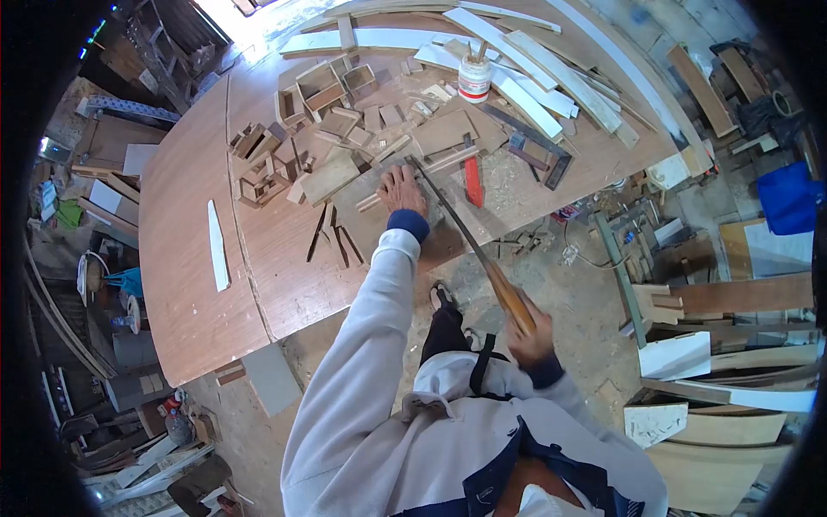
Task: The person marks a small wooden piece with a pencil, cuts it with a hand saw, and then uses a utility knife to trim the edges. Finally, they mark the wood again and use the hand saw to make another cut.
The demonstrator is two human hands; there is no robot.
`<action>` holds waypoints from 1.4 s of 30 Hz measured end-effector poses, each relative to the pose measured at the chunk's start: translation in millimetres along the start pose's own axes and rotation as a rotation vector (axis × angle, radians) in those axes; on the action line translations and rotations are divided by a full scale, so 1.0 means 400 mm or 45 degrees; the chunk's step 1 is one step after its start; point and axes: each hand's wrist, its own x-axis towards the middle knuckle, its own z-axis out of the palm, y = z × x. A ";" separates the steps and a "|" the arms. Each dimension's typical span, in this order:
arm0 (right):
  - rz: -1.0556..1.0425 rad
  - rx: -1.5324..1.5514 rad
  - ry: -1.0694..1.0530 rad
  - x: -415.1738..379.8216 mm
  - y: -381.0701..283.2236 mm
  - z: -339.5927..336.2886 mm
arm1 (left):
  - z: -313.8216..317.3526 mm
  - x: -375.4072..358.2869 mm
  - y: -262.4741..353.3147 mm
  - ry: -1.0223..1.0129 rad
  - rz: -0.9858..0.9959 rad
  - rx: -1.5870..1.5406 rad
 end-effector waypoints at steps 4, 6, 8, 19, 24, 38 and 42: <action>0.139 0.091 -0.033 0.095 0.011 0.067 | -0.017 -0.003 0.012 0.007 0.007 0.005; 0.143 0.087 -0.022 0.057 0.009 0.053 | -0.019 -0.017 0.019 -0.032 -0.018 0.030; 0.113 0.089 -0.004 0.033 -0.011 0.023 | -0.035 0.011 0.022 -0.035 -0.041 0.056; 0.044 -0.020 -0.027 0.110 0.038 0.106 | 0.003 0.006 0.006 0.000 -0.030 0.038; -0.018 0.026 0.020 -0.032 0.021 -0.010 | 0.005 -0.002 0.001 -0.017 -0.018 0.083; -0.025 -0.185 0.133 -0.012 0.085 -0.054 | 0.033 0.005 -0.024 -0.038 -0.015 0.085; 0.072 -0.324 0.106 0.017 0.087 -0.066 | -0.011 0.006 -0.001 0.053 0.045 0.020</action>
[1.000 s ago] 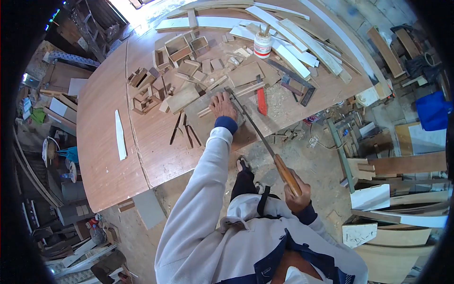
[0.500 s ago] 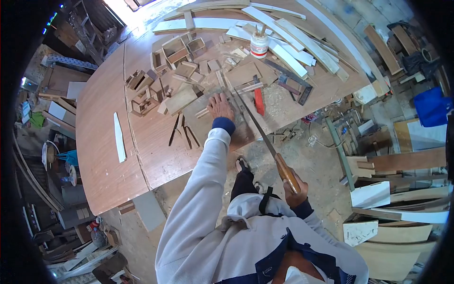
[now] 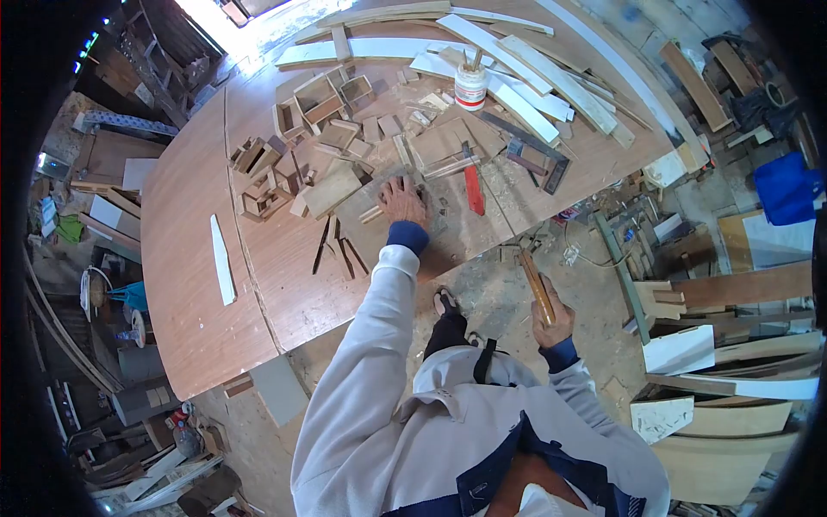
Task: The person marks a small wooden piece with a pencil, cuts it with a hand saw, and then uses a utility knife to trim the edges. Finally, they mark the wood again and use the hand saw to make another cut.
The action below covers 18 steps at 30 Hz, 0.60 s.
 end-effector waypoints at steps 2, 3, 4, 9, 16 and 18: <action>-0.018 -0.026 0.033 0.013 0.007 0.007 | -0.019 0.012 0.020 -0.003 0.035 0.005; -0.039 -0.052 0.062 0.022 0.004 0.012 | -0.015 0.025 0.029 -0.013 0.136 0.020; -0.043 -0.057 0.069 0.034 0.000 0.021 | -0.012 0.040 0.039 -0.020 0.235 0.033; 0.272 0.444 0.277 0.079 -0.032 0.044 | 0.024 0.114 0.107 -0.323 0.339 0.127; 0.465 0.857 0.350 0.137 -0.026 0.058 | 0.093 0.139 0.108 -0.453 0.416 0.197; 0.504 0.995 0.407 0.151 -0.027 0.060 | 0.086 0.146 0.102 -0.456 0.427 0.147</action>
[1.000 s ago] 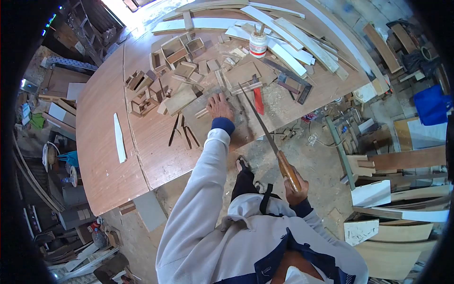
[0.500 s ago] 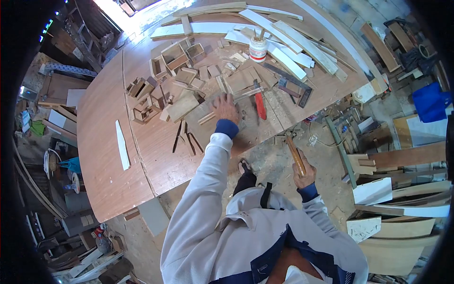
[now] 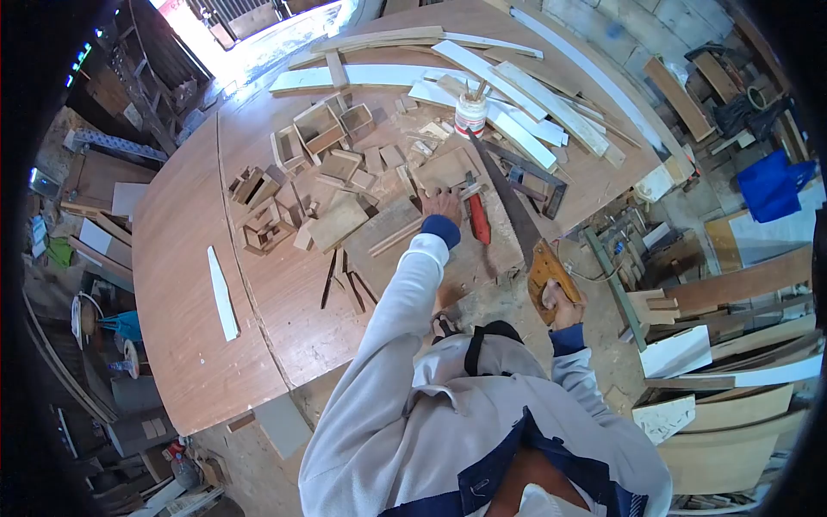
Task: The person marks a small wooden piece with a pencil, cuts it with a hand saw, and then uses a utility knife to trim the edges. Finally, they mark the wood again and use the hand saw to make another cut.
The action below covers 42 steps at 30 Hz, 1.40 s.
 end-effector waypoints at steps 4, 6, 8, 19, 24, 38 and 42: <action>0.045 0.053 0.002 0.035 0.016 -0.004 | -0.030 -0.003 -0.024 0.106 -0.022 -0.201; 0.120 0.209 -0.044 0.060 0.025 -0.006 | -0.056 -0.005 -0.040 0.230 -0.100 -0.381; 0.193 0.220 -0.033 0.089 0.035 -0.001 | -0.092 -0.016 -0.067 0.429 -0.224 -0.610; 0.751 0.542 -0.259 0.275 0.128 0.010 | -0.091 -0.224 -0.184 0.470 -0.578 -2.238; 0.812 0.608 -0.329 0.342 0.176 0.019 | -0.085 -0.283 -0.172 0.332 -0.793 -2.248; 0.064 -0.653 0.274 0.408 0.277 0.035 | -0.043 -0.329 -0.127 0.649 -0.914 -2.390; -0.026 -1.149 0.193 0.377 0.172 0.060 | -0.072 -0.332 -0.101 0.618 -1.098 -2.416</action>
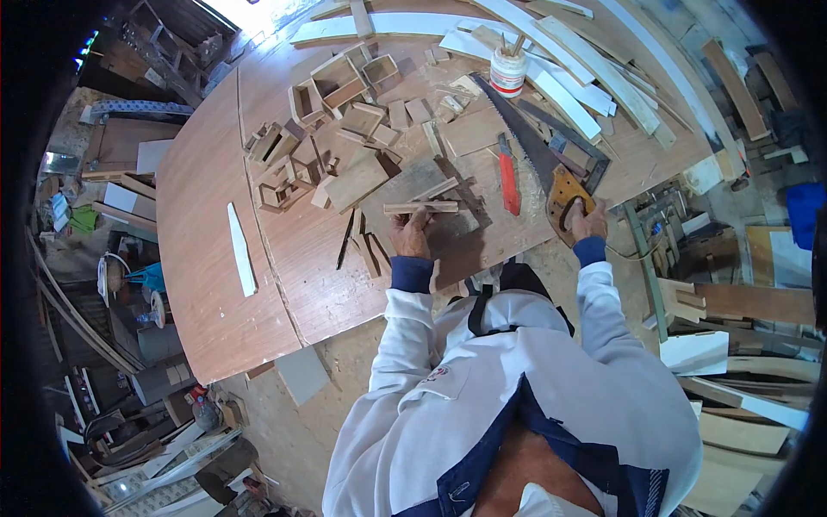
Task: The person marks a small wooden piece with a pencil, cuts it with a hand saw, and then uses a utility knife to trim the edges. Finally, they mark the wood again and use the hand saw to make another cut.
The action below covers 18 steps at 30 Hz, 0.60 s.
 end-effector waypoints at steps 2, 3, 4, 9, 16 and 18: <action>0.075 -0.309 -0.249 -0.005 -0.031 -0.027 | 0.000 -0.003 -0.006 -0.005 -0.019 -0.076; 0.075 -0.307 -0.246 0.003 -0.011 -0.018 | 0.001 -0.002 -0.012 -0.008 -0.019 -0.077; 0.026 -0.320 -0.253 0.012 0.015 -0.006 | -0.002 0.001 -0.023 -0.002 -0.002 -0.035; -0.299 -0.554 0.161 -0.060 -0.051 -0.025 | -0.043 0.032 -0.071 -0.059 0.016 0.065; -0.524 0.586 -0.775 -0.243 -0.274 0.053 | -0.004 -0.015 -0.057 -0.066 -0.061 -0.207; -0.409 0.561 -0.904 -0.272 -0.298 0.095 | 0.001 -0.022 -0.062 -0.097 -0.046 -0.275</action>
